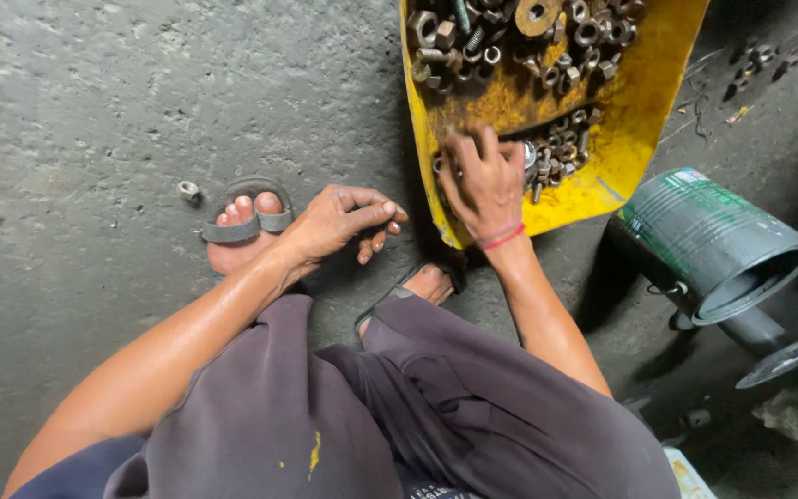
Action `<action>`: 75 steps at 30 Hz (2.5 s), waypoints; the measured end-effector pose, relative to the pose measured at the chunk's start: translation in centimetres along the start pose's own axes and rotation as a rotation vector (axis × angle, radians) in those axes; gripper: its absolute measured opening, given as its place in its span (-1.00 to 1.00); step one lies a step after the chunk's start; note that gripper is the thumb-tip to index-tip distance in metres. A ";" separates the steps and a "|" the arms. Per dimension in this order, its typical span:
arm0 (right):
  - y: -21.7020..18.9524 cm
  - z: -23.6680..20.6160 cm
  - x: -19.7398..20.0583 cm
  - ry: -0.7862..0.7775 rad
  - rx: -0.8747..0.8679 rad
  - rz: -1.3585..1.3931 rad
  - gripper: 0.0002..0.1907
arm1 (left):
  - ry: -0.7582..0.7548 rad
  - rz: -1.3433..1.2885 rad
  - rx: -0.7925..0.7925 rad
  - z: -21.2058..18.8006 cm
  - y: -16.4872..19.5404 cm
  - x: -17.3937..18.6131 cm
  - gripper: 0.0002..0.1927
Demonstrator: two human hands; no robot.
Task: The person sits on the floor and transfers metal nuts and bolts from a green bucket into a yellow tray. They then pick individual pieces from the tray, inspect them, and place them back into the tray.
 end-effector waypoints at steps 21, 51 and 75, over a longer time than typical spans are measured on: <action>5.2 -1.3 2.3 -0.191 -0.348 0.129 -0.75 | 0.003 -0.075 -0.009 0.0 1.1 0.7 -0.66; 11.7 -3.9 3.1 0.277 -0.421 0.151 -0.75 | 0.050 -0.094 0.053 0.9 0.4 0.1 -0.68; 17.3 -2.1 6.3 0.269 -0.481 0.039 -0.71 | 0.089 -0.042 0.067 1.7 0.4 0.4 -0.69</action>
Point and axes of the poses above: each hand's wrist, its own z-axis towards the middle knuckle, its own x-axis out of the back of the hand, y = z × x, the point moved 8 cm from there along z, towards the middle knuckle, and after that the axes turned 3 degrees about -z, right-handed, at the moved point
